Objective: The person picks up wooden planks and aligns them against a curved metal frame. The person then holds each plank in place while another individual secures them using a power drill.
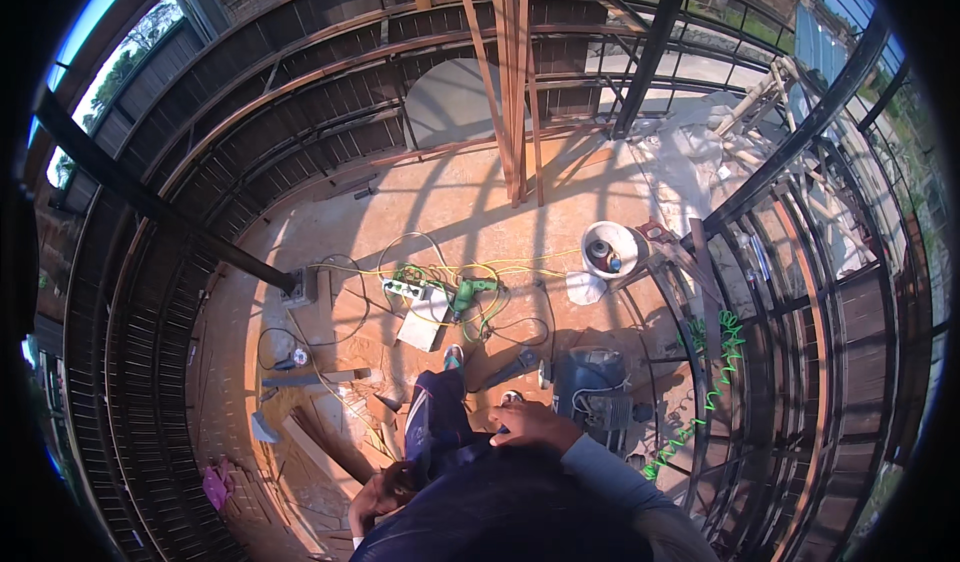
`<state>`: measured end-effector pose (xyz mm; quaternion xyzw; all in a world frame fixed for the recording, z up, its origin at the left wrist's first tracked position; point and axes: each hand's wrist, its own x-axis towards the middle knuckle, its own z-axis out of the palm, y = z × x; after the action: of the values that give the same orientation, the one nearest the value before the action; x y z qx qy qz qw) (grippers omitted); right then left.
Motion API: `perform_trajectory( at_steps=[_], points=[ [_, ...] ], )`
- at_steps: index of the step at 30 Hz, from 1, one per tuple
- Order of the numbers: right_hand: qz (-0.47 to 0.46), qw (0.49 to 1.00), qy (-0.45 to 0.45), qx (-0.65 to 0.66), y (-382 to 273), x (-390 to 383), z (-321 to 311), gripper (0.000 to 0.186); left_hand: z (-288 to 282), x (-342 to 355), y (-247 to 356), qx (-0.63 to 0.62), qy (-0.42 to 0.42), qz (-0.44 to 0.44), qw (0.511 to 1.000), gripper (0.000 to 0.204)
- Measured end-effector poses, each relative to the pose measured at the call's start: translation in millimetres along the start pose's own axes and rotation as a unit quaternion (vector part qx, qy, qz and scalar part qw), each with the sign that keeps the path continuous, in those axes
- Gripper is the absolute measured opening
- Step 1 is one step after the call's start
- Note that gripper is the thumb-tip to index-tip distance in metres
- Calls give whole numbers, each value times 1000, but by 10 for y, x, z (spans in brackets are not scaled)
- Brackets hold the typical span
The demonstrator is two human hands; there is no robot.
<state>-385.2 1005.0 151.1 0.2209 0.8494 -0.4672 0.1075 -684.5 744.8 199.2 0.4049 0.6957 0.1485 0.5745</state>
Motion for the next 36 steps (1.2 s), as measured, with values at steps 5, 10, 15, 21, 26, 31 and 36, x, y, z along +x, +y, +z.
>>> perform_trajectory(
  at_steps=[5, 10, 15, 21, 26, 31, 36],
  points=[
    [98, 995, 2, 12, 160, 482, -409, 55, -1215, 1193, 403, -39, -60, 52, 996, 82],
    [217, 966, 141, -24, 260, 946, -1058, 56, -2428, 2254, 1198, 129, 69, 181, 973, 75],
    [181, 952, 239, 55, 221, 1391, -1466, 55, -3309, 2643, 1950, 3, 90, 260, 961, 65],
    [214, 961, 172, 42, 553, 1793, -1572, 49, -3480, 3396, 2163, -230, -4, 260, 938, 57],
    [189, 971, 144, 10, 897, 2390, -2281, 48, -3404, 3915, 2509, -333, -81, 247, 906, 52],
    [139, 976, 170, 13, 1697, 2995, -3233, 56, -3761, 4687, 3319, -336, -113, 308, 883, 51],
    [120, 984, 128, -37, 2230, 3591, -4703, 63, -4246, 5638, 4312, -367, -42, 346, 862, 49]
  ],
)
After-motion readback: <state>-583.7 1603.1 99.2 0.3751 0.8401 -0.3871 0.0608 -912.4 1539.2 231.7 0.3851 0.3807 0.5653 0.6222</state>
